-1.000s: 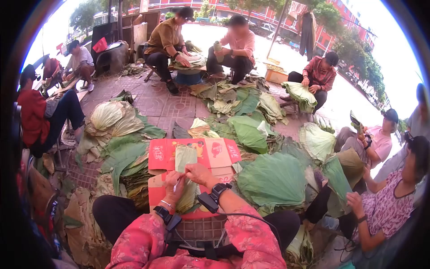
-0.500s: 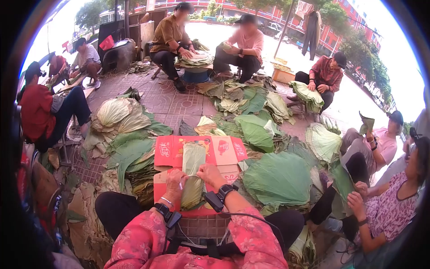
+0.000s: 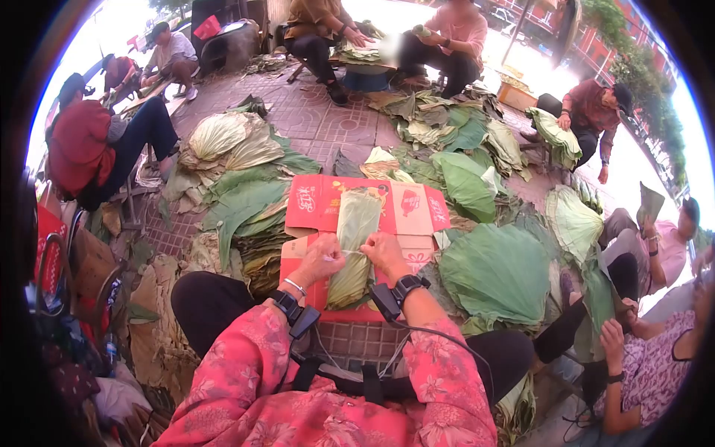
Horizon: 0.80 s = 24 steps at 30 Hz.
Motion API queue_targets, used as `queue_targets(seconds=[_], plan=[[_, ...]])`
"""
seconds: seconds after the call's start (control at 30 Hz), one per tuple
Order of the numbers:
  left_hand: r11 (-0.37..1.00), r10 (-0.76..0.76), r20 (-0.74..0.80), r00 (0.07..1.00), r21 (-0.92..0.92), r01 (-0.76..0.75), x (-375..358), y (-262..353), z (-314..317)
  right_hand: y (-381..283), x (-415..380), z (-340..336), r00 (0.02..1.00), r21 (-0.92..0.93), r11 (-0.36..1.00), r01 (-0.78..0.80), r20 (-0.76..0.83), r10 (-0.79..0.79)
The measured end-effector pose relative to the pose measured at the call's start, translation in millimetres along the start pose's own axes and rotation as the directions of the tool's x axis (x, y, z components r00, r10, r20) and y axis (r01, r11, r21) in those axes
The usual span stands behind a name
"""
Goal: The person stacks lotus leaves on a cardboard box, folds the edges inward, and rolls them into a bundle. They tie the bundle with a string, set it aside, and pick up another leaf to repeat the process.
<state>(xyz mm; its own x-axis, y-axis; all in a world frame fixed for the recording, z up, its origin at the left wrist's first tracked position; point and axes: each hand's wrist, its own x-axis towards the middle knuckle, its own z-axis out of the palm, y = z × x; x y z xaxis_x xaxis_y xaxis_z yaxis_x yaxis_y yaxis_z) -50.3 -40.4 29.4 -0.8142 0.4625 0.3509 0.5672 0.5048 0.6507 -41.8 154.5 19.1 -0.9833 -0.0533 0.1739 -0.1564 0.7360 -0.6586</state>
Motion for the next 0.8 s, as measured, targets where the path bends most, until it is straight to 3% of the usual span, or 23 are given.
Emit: queue_targets(seconds=[0.07, 0.17, 0.27, 0.37, 0.47, 0.57, 0.67, 0.77, 0.8], plan=[[0.989, 0.137, -0.024, 0.99, -0.053, -0.138, 1.1, 1.6, 1.0, 1.2, -1.2, 0.7, 1.0, 0.005, 1.0, -0.023, 0.0, 0.023], [0.952, 0.181, -0.07, 0.981, -0.236, -0.193, 8.3, 6.3, 7.5, 0.1, 0.7, 1.6, 0.998, 0.031, 0.998, -0.059, 0.003, 0.059], [0.947, -0.154, 0.225, 0.962, -0.245, 0.209, 13.6, 12.6, 4.2, 5.2, -2.3, 4.4, 0.998, 0.067, 0.995, -0.069, -0.007, 0.069], [0.844, -0.228, 0.159, 0.96, -0.459, 0.277, 11.6, 7.7, 11.3, 0.6, -3.1, -0.9, 0.994, 0.081, 0.991, -0.107, -0.006, 0.108], [0.826, -0.201, 0.159, 0.967, -0.502, 0.255, 11.3, 1.3, 16.6, -3.2, -6.0, -14.9, 0.988, 0.046, 0.987, -0.151, 0.019, 0.151], [0.807, -0.291, 0.156, 0.944, -0.49, 0.33, 12.0, 12.9, 14.9, -10.9, -3.6, -24.5, 0.991, 0.066, 0.989, -0.132, 0.044, 0.13], [0.944, -0.197, -0.019, 0.98, -0.274, 0.184, 8.6, -1.2, 38.1, -36.4, 0.0, -28.2, 0.99, 0.129, 0.983, -0.132, 0.066, 0.124], [0.953, -0.248, -0.018, 0.968, -0.186, 0.241, 9.9, -1.3, 38.4, -49.8, 5.1, -22.6, 0.989, 0.227, 0.966, -0.122, 0.108, 0.099], [0.924, -0.286, 0.018, 0.958, -0.261, 0.28, 10.2, 3.4, 34.1, -49.5, 6.0, -20.6, 0.99, 0.293, 0.949, -0.115, 0.108, 0.087]])
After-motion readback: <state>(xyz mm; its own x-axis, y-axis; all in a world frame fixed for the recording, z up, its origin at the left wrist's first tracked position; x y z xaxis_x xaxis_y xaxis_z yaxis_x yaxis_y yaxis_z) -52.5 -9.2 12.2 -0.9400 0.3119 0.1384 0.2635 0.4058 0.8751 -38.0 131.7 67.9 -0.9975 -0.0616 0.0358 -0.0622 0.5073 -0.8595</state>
